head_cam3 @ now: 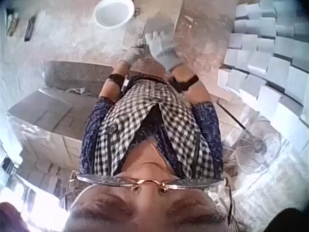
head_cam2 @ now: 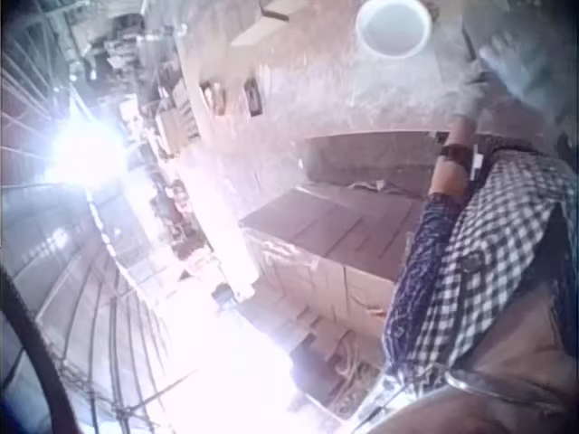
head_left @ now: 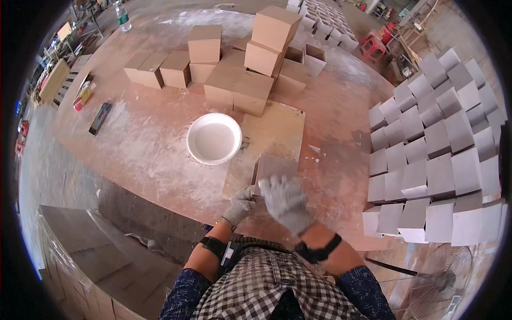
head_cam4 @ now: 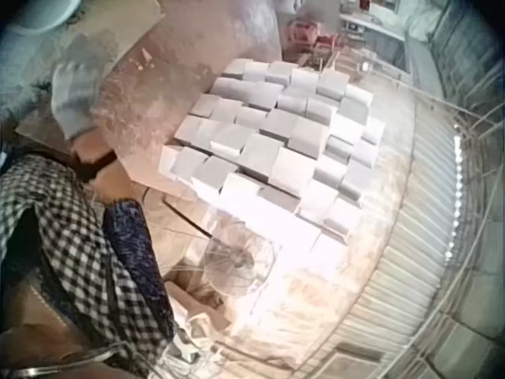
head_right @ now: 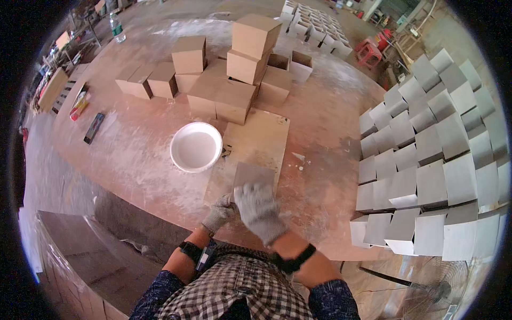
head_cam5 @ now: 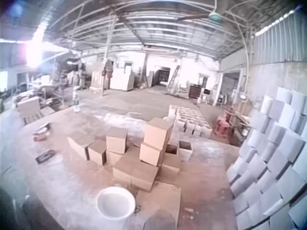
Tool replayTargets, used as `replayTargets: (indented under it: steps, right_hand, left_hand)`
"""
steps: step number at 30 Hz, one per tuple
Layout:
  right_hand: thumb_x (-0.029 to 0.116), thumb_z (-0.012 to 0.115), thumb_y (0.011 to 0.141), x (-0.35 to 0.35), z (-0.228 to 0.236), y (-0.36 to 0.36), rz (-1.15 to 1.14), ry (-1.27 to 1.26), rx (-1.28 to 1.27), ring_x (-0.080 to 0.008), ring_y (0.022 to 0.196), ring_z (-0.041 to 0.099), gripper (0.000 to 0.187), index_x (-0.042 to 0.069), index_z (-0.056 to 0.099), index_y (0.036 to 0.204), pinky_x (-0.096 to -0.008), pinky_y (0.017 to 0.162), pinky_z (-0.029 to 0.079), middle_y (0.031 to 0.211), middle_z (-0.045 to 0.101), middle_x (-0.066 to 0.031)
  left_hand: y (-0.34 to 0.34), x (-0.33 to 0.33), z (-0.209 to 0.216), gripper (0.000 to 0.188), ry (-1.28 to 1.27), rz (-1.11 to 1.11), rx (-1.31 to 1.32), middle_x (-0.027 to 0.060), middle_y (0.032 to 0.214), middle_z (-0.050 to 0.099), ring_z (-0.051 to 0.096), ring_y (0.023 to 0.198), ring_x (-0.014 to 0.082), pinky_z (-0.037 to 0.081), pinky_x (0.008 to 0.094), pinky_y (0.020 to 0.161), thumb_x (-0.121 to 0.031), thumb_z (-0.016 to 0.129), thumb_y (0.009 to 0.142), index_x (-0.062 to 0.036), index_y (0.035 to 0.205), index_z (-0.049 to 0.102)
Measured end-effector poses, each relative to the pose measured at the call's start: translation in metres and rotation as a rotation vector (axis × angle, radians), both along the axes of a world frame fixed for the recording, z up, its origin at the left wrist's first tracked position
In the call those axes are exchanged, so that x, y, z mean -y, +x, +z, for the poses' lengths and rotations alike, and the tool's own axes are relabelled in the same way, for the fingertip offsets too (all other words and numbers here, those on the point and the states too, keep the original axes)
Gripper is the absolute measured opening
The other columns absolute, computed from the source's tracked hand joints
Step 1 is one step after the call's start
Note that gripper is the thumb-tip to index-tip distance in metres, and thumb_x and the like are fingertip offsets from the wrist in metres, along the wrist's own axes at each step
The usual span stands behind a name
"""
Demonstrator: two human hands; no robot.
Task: The person is applying white glue to the edges and joints of a small square cardboard box using a cloth or finger.
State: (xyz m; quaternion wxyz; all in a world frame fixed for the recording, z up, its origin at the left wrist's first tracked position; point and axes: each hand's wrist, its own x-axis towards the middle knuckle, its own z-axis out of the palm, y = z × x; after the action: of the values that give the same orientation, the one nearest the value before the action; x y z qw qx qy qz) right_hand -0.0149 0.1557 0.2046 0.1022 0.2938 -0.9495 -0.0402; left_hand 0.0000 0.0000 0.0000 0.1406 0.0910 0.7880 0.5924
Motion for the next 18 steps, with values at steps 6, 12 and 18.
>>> replayTargets:
  steps: [6, 12, 18]
  right_hand:
    - [0.02, 0.056, 0.086, -0.004, -0.012, -0.049, -0.066, 0.128, -0.098, -0.0258, 0.077, 0.059, 0.014, 0.012, 0.061, 0.097, -0.0451, 0.066, 0.045, 0.083, 0.058, -0.0068]
    - [0.024, 0.057, 0.088, 0.011, -0.012, -0.028, 0.041, 0.07, -0.244, -0.0245, 0.065, 0.052, 0.012, 0.012, 0.056, 0.089, -0.0443, 0.054, 0.038, 0.072, 0.048, -0.0062]
    - [0.021, 0.059, 0.082, 0.018, -0.014, -0.046, 0.02, 0.154, -0.322, -0.0258, 0.064, 0.056, 0.01, 0.013, 0.056, 0.087, -0.0451, 0.055, 0.04, 0.073, 0.053, -0.006]
  left_hand:
    - [0.001, -0.006, 0.033, 0.035, 0.253, 0.031, -0.194, 0.008, 0.109, 0.066, 0.064, 0.094, 0.0224, 0.052, 0.032, 0.082, -0.001, 0.065, 0.082, -0.0057, 0.116, 0.065]
    - [-0.003, -0.007, 0.032, 0.033, 0.274, -0.011, -0.05, 0.0026, 0.103, 0.067, 0.063, 0.093, 0.0178, 0.052, 0.0311, 0.081, -0.004, 0.072, 0.079, -0.0039, 0.111, 0.066]
    - [-0.004, -0.011, 0.017, 0.029, 0.358, 0.002, -0.212, 0.0051, 0.105, 0.066, 0.062, 0.096, 0.0189, 0.051, 0.0314, 0.084, -0.007, 0.071, 0.083, -0.0041, 0.111, 0.066]
